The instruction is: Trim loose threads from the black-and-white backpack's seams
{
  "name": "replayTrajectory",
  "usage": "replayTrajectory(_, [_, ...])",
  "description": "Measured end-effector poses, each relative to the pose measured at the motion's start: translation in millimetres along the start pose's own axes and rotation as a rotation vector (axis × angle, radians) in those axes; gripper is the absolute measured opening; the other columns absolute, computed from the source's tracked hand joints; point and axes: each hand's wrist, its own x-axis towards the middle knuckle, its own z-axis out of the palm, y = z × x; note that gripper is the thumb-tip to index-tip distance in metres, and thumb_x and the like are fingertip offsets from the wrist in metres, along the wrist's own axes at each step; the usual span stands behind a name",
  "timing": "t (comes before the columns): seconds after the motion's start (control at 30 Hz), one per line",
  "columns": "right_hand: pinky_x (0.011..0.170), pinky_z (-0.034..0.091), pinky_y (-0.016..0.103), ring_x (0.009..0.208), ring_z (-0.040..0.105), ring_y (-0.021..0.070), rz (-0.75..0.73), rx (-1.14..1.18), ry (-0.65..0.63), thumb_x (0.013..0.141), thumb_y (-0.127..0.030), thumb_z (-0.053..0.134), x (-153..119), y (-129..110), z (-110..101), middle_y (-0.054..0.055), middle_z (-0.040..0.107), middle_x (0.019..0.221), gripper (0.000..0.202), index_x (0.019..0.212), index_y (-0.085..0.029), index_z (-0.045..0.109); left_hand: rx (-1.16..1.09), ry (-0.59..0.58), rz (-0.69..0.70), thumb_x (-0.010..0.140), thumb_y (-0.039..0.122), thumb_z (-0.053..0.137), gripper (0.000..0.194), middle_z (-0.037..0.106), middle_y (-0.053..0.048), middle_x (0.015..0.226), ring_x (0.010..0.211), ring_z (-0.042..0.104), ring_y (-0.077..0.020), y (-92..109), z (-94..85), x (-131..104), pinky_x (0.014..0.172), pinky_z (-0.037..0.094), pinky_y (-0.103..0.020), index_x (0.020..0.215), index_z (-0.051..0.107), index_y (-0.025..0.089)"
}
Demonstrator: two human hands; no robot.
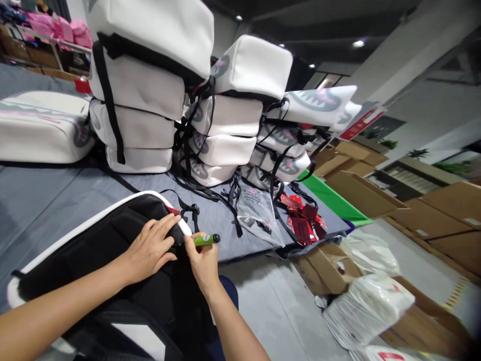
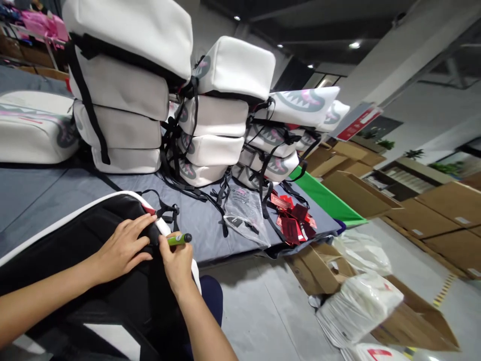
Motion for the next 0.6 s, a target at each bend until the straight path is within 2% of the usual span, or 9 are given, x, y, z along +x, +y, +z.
replayTrajectory(0.1, [0.053, 0.041, 0.027, 0.053, 0.057, 0.0165, 0.021, -0.021, 0.014, 0.090, -0.044, 0.060, -2.2, -2.1, -7.0, -0.001, 0.059, 0.058, 0.029, 0.075, -0.019, 0.061, 0.072, -0.124, 0.064, 0.086, 0.034, 0.070, 0.019, 0.038, -0.017, 0.156, 0.144, 0.036, -0.0346, -9.2, -19.8, 9.5, 0.105, 0.042, -0.052, 0.091, 0.063, 0.017])
replayTrajectory(0.2, [0.053, 0.045, 0.027, 0.057, 0.060, 0.0173, 0.012, 0.062, -0.007, 0.090, -0.043, 0.065, -13.1, -4.7, -12.4, 0.000, 0.065, 0.066, 0.024, 0.086, -0.019, 0.067, 0.152, -0.202, 0.076, 0.083, 0.044, 0.072, 0.028, 0.039, -0.017, 0.156, 0.145, 0.036, -0.0367, -26.3, -41.4, 14.6, 0.108, 0.041, -0.055, 0.089, 0.065, 0.017])
replayTrajectory(0.27, [0.062, 0.053, 0.028, 0.069, 0.068, 0.0197, -0.083, 0.154, -0.043, 0.090, -0.040, 0.068, -23.0, -5.8, -10.0, 0.003, 0.073, 0.082, 0.024, 0.103, -0.020, 0.070, 0.217, -0.196, 0.049, 0.081, 0.048, 0.073, 0.033, 0.033, -0.019, 0.159, 0.147, 0.030, -0.0404, -38.8, -51.3, 14.3, 0.107, 0.040, -0.057, 0.090, 0.066, 0.017])
replayTrajectory(0.37, [0.083, 0.058, 0.034, 0.093, 0.072, 0.0227, -0.355, 0.131, 0.038, 0.096, -0.033, 0.063, -34.3, -7.2, 3.3, 0.007, 0.075, 0.107, 0.035, 0.129, -0.024, 0.063, 0.310, -0.158, -0.005, 0.079, 0.047, 0.074, 0.032, 0.029, -0.022, 0.160, 0.148, 0.024, -0.0471, -43.7, -61.7, 11.0, 0.107, 0.035, -0.067, 0.089, 0.066, 0.017])
replayTrajectory(0.4, [0.086, 0.057, 0.036, 0.097, 0.071, 0.0230, -0.462, 0.098, 0.082, 0.098, -0.032, 0.060, -36.6, -8.4, 8.8, 0.008, 0.074, 0.110, 0.037, 0.134, -0.024, 0.059, 0.320, -0.151, -0.016, 0.079, 0.046, 0.074, 0.031, 0.032, -0.022, 0.158, 0.147, 0.024, -0.0480, -38.2, -66.0, 9.0, 0.107, 0.033, -0.070, 0.086, 0.066, 0.017])
replayTrajectory(0.47, [0.084, 0.057, 0.038, 0.098, 0.070, 0.0229, -0.644, 0.054, 0.171, 0.101, -0.030, 0.055, -40.7, -13.7, 17.7, 0.009, 0.073, 0.111, 0.036, 0.137, -0.024, 0.055, 0.283, -0.119, -0.040, 0.082, 0.043, 0.070, 0.026, 0.041, -0.022, 0.153, 0.146, 0.029, -0.0460, -14.9, -78.2, 2.0, 0.107, 0.033, -0.069, 0.080, 0.065, 0.018])
replayTrajectory(0.6, [0.070, 0.053, 0.037, 0.073, 0.069, 0.0195, -0.842, 0.083, 0.275, 0.100, -0.027, 0.051, -52.8, -34.0, 21.4, 0.004, 0.074, 0.086, 0.035, 0.135, -0.024, 0.052, 0.143, 0.017, -0.175, 0.088, 0.045, 0.059, 0.025, 0.052, -0.008, 0.147, 0.140, 0.042, -0.0368, 52.0, -113.8, -25.7, 0.109, 0.033, -0.064, 0.075, 0.064, 0.024])
